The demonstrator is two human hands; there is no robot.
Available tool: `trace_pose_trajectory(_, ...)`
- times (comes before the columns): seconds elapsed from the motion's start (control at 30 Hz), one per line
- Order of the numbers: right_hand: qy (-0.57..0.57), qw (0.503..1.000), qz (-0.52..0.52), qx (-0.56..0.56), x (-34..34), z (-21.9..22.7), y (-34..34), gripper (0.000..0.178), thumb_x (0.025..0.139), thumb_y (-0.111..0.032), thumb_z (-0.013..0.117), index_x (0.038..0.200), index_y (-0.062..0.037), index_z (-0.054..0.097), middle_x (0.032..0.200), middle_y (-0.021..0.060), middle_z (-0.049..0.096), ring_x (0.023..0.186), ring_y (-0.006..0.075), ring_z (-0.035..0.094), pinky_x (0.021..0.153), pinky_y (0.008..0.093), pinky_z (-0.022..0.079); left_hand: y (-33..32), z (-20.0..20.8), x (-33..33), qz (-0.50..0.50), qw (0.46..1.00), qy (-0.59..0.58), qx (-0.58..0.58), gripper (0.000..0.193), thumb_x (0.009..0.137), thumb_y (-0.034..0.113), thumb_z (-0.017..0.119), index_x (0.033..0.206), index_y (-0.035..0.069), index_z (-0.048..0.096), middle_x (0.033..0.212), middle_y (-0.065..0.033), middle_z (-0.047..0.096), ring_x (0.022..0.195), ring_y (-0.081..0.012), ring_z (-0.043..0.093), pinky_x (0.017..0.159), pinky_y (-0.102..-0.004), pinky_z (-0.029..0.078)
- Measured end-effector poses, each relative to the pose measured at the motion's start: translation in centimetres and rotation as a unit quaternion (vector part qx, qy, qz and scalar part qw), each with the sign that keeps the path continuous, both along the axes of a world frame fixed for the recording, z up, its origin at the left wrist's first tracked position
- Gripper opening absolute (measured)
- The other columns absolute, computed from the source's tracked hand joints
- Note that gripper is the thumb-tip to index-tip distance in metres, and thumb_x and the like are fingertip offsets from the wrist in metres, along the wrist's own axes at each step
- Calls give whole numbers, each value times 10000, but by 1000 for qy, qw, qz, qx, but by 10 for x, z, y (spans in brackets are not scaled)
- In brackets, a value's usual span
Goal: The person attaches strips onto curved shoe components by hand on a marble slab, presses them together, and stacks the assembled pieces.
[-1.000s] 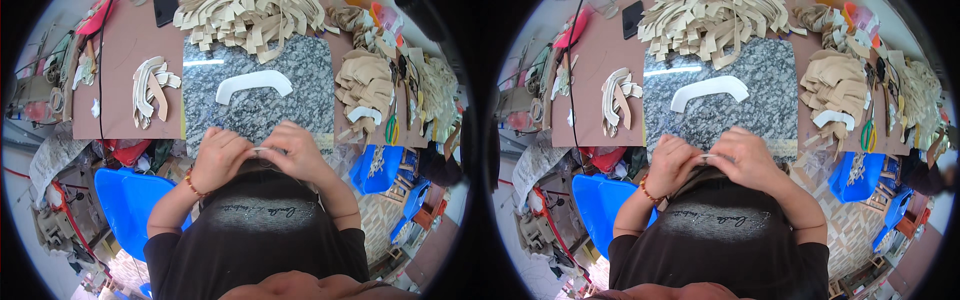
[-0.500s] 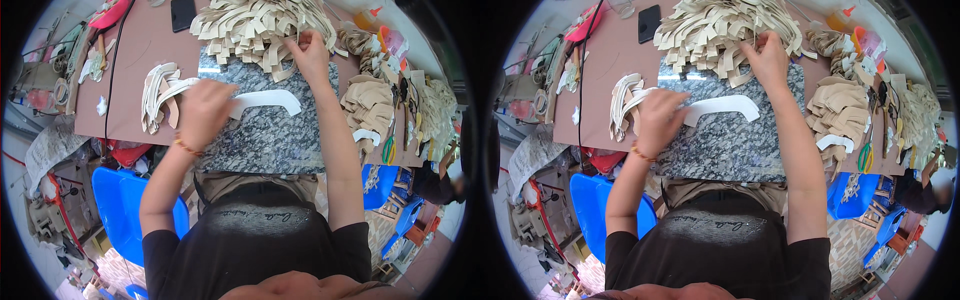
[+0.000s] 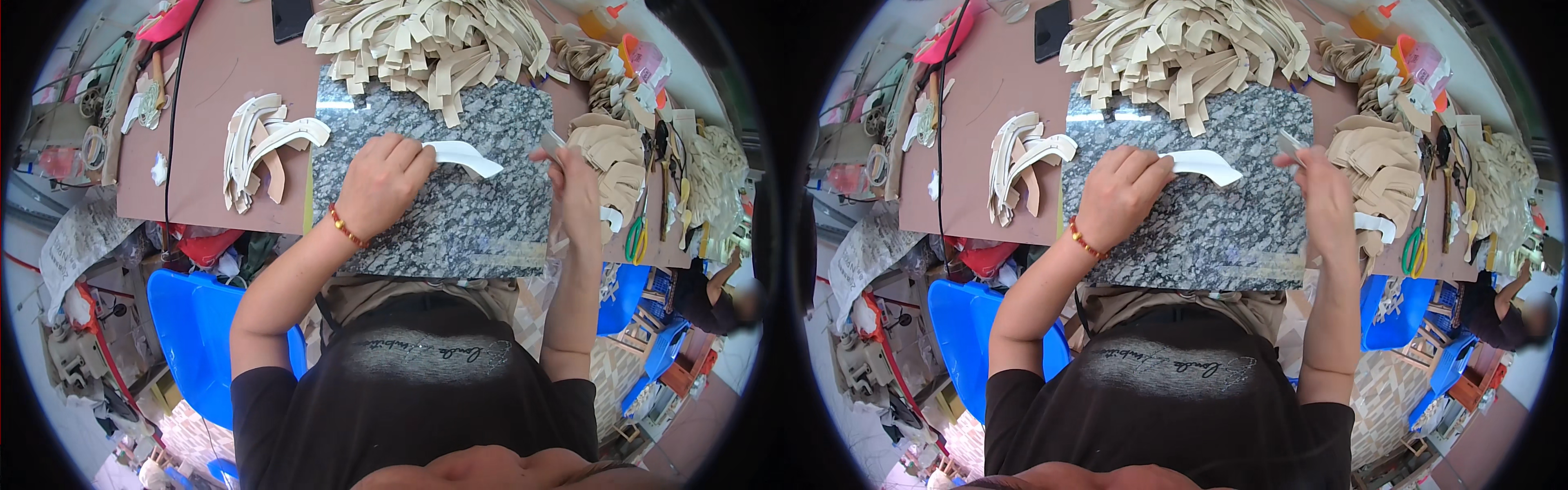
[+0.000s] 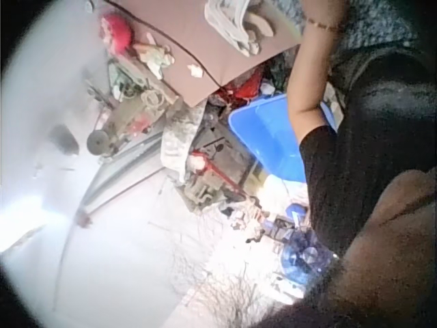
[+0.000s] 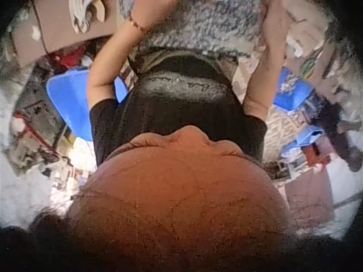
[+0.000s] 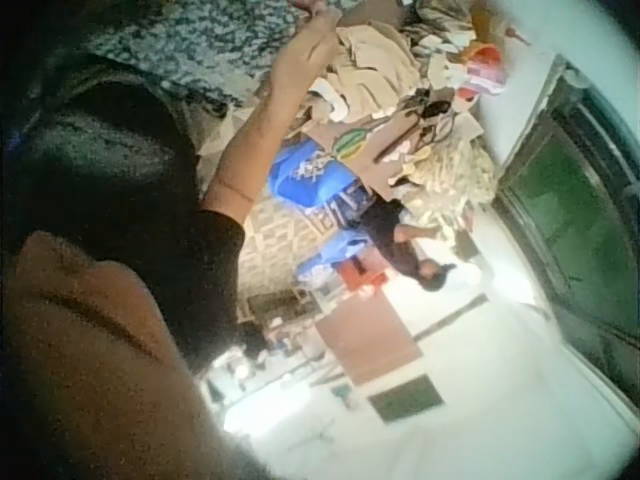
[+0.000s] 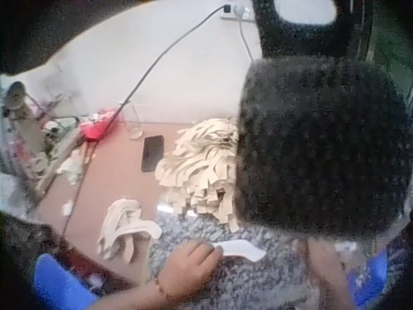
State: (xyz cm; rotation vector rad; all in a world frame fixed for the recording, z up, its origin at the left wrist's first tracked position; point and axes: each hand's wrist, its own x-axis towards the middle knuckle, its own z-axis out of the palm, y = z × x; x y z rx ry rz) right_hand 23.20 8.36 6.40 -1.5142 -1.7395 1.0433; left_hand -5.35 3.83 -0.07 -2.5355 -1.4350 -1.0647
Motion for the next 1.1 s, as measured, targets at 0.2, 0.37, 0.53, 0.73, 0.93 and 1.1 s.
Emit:
trace_pose_trajectory(0.2,131,987,-16,-90,17,12,-35,146,1032,-138,599,1053,-20,683,713,-64,557,598,-6,461,532,172,366,-70,7,22,-62,987,63,-135,271,799,118,763,1046,42,681,977,-62,629,873,-235,609,718,-366,492)
trace_pose_trajectory(0.37,126,983,49,-123,-7,12,-49,90,977,-77,663,1037,-14,686,785,-38,649,629,-9,497,548,172,379,-103,2,1,-17,989,-108,-95,295,795,89,794,1066,46,687,1044,-73,653,900,-259,620,761,-372,496)
trace_pose_trajectory(0.53,53,965,185,-180,-60,-2,-53,107,941,-102,694,961,3,701,754,-5,671,652,27,559,582,200,421,-137,-2,-32,149,966,-195,-76,220,747,8,808,942,57,720,874,-63,651,816,-270,612,740,-379,478)
trace_pose_trajectory(0.73,-47,942,297,-149,-103,-25,-50,138,912,-126,719,918,11,705,672,23,634,589,64,523,552,263,424,-158,-11,-37,140,968,-193,-81,223,740,3,811,936,69,730,863,-50,655,811,-258,614,738,-376,480)
trace_pose_trajectory(0.93,-94,938,303,-140,-111,-29,-50,158,904,-139,727,911,18,714,668,64,654,587,92,564,562,277,453,-163,-20,-32,107,971,-199,-72,239,732,10,825,947,61,733,874,-53,660,812,-247,626,735,-365,502)
trace_pose_trajectory(1.1,-100,939,302,-126,-109,-34,-46,168,902,-146,728,908,22,713,697,84,683,596,120,601,578,295,479,-156,-25,-28,68,977,-188,-74,254,722,-4,819,958,47,739,897,-67,674,841,-249,644,745,-363,525)
